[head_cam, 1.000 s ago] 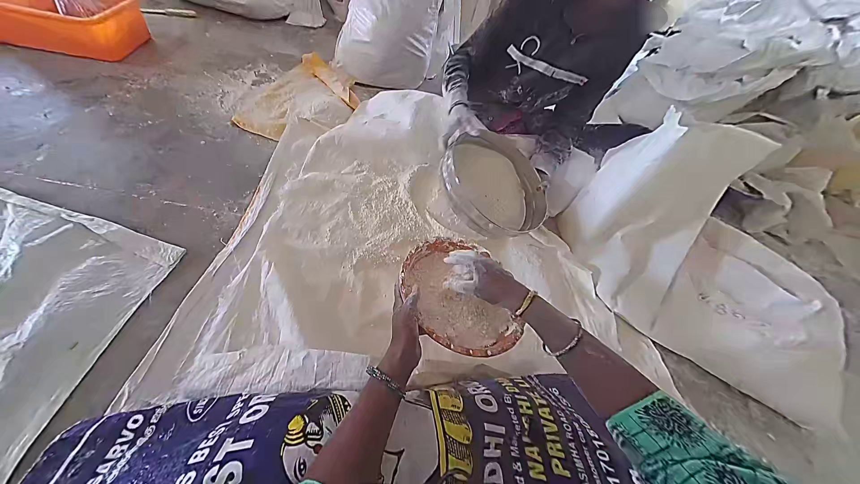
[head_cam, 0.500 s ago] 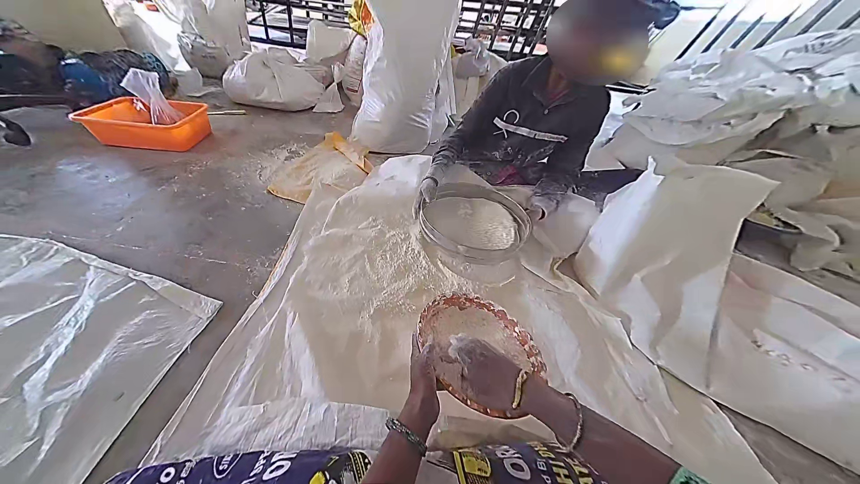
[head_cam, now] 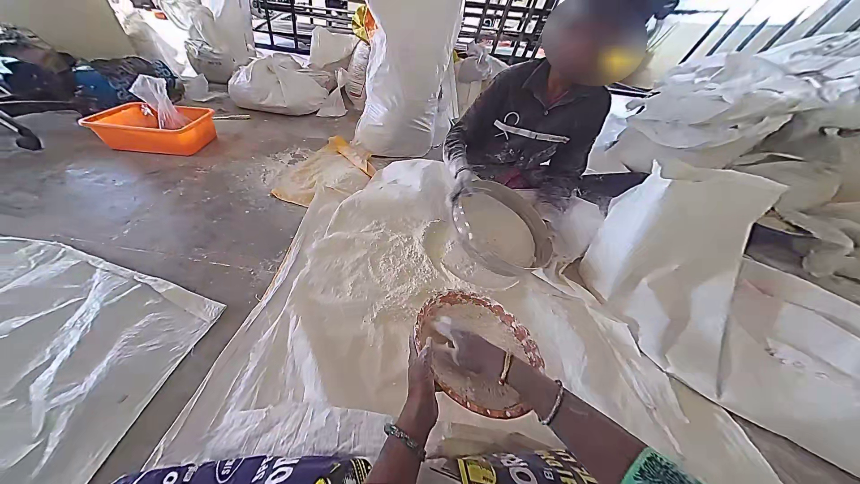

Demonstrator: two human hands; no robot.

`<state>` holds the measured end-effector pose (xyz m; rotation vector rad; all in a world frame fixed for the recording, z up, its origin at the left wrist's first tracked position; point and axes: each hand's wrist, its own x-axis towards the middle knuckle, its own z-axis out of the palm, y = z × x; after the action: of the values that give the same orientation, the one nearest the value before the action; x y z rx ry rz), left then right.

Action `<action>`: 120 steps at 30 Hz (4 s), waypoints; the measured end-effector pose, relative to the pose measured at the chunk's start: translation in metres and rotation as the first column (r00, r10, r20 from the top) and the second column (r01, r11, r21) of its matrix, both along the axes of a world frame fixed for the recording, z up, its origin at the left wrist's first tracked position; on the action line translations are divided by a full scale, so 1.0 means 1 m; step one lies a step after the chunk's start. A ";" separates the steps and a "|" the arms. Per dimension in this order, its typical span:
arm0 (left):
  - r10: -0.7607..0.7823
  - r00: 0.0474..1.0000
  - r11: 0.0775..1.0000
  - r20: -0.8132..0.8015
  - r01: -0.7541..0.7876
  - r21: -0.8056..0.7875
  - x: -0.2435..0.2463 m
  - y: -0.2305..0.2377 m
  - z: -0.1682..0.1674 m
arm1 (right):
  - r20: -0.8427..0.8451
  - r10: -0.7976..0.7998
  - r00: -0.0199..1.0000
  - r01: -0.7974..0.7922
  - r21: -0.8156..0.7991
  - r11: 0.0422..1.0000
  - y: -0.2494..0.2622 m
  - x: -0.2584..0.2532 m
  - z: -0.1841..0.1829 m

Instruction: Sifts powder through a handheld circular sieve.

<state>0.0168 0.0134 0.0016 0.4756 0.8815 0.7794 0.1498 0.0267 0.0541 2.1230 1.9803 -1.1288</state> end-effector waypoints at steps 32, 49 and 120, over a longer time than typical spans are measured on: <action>0.099 0.994 0.994 0.033 -0.097 -0.058 0.008 -0.007 -0.002 | 0.467 0.126 0.875 0.038 -0.327 0.944 -0.011 0.049 0.028; 0.042 0.999 0.998 -0.012 -0.042 -0.045 0.005 0.000 0.004 | 0.214 0.000 0.977 0.033 -0.150 0.988 -0.025 0.022 0.017; 0.070 0.997 0.995 -0.013 -0.071 -0.065 0.008 -0.001 -0.001 | 0.028 -0.120 0.992 0.110 0.231 0.967 -0.059 0.049 0.035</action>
<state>0.0246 0.0126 0.0002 0.3937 0.9352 0.8104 0.1984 -0.0327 0.0894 2.3790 2.0838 -0.8982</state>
